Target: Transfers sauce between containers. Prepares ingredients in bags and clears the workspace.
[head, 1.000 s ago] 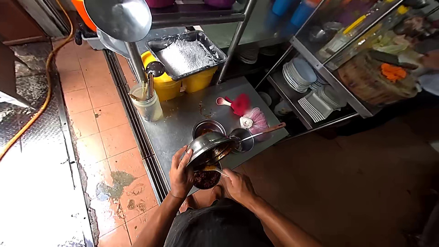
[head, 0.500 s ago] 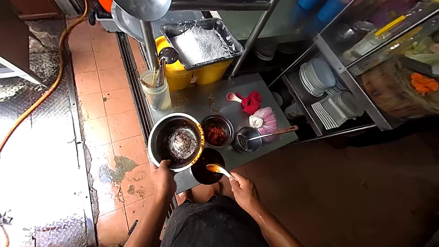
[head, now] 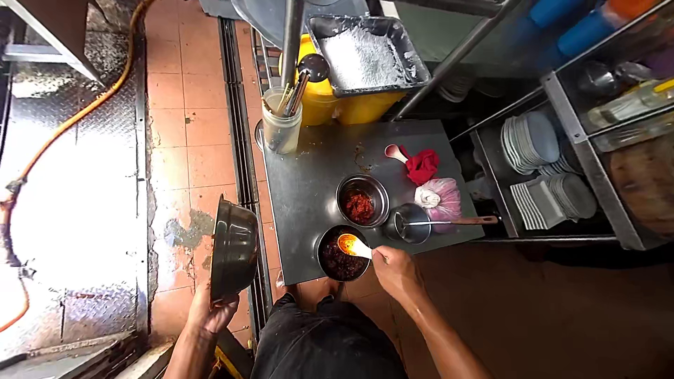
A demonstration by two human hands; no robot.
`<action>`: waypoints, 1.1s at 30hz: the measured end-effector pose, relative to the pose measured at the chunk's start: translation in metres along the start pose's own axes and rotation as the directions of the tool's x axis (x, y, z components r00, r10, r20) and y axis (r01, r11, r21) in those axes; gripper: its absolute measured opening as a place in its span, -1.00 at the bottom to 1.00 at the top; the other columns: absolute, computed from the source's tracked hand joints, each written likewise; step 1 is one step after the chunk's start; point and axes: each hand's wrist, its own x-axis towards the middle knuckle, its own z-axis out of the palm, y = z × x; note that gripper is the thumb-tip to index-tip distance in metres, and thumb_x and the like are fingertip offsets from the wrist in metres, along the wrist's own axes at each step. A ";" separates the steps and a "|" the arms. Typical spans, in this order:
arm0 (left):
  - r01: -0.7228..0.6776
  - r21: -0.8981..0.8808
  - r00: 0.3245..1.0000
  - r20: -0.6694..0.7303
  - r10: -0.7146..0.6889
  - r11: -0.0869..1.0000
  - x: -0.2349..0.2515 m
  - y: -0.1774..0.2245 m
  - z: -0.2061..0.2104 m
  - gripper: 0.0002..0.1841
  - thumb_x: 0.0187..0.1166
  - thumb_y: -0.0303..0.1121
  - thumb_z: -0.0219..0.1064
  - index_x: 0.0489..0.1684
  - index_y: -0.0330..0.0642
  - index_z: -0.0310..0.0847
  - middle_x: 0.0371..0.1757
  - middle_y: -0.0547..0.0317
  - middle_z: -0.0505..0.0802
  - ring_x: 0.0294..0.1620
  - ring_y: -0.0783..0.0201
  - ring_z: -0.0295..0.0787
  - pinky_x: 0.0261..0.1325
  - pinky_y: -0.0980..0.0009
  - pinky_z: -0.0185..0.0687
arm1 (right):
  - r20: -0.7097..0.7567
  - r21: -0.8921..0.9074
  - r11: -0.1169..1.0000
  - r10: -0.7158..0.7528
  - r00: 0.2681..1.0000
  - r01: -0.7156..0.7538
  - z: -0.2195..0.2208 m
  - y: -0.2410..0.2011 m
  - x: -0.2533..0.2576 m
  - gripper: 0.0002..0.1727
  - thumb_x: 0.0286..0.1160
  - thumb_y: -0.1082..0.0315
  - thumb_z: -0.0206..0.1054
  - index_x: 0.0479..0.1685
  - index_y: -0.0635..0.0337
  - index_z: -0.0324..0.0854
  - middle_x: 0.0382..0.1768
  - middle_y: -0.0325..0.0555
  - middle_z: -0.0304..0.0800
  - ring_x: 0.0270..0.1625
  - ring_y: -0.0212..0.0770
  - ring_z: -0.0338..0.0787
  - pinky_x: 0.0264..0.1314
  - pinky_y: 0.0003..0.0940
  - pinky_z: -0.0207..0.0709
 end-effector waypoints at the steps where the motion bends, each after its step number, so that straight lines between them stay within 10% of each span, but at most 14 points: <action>1: 0.000 -0.021 1.000 0.010 0.000 1.000 -0.001 0.001 -0.008 -0.39 0.83 -0.09 -0.32 -0.51 -0.17 0.59 -0.67 0.15 0.71 -0.83 0.50 0.53 -0.76 0.65 0.47 | 0.064 -0.019 1.000 0.018 0.998 -0.017 0.001 -0.004 0.002 -0.68 0.74 0.22 0.22 -0.29 0.13 0.83 -0.36 0.03 0.83 -0.16 0.04 0.82 -0.06 0.12 0.61; 5: -0.004 0.077 1.000 -0.012 0.004 0.997 0.001 0.004 -0.008 -0.50 0.82 -0.26 -0.27 -0.39 -0.19 0.62 -0.61 0.15 0.75 -0.80 0.55 0.53 -0.76 0.71 0.42 | 0.201 -0.229 0.973 0.010 0.979 0.037 0.026 -0.019 0.024 -0.64 0.75 0.15 0.14 -0.29 0.11 0.79 -0.22 0.03 0.86 0.02 0.06 0.84 0.07 0.13 0.60; 10: -0.009 0.180 0.994 -0.107 0.029 0.984 0.005 0.015 -0.014 -0.73 0.64 -0.48 -0.14 -0.28 -0.16 0.52 -0.57 0.16 0.74 -0.76 0.54 0.56 -0.75 0.70 0.43 | 0.038 -0.518 0.844 -0.138 0.990 0.137 0.007 -0.039 -0.007 -0.70 0.71 0.19 0.18 -0.22 0.11 0.78 -0.22 -0.01 0.86 -0.08 0.05 0.87 -0.12 0.04 0.66; 25: 0.004 0.266 0.988 -0.151 0.038 0.964 0.012 0.015 -0.029 -0.82 0.49 -0.58 -0.05 -0.26 -0.20 0.48 -0.58 0.16 0.70 -0.75 0.52 0.56 -0.74 0.66 0.45 | 0.138 -0.483 0.864 -0.088 0.986 0.145 0.018 -0.068 0.019 -0.66 0.74 0.15 0.12 -0.21 0.12 0.76 -0.16 0.00 0.87 0.01 0.04 0.87 -0.07 0.08 0.64; 33: 0.023 0.300 0.981 -0.190 0.036 0.954 0.011 0.009 -0.031 -0.81 0.49 -0.57 -0.07 -0.26 -0.19 0.48 -0.53 0.15 0.74 -0.72 0.50 0.61 -0.73 0.64 0.49 | 0.130 -0.165 0.974 0.180 0.975 -0.158 0.012 -0.015 0.041 -0.53 0.79 0.08 0.12 -0.42 0.19 0.72 -0.25 0.14 0.82 -0.02 0.15 0.82 -0.01 0.20 0.58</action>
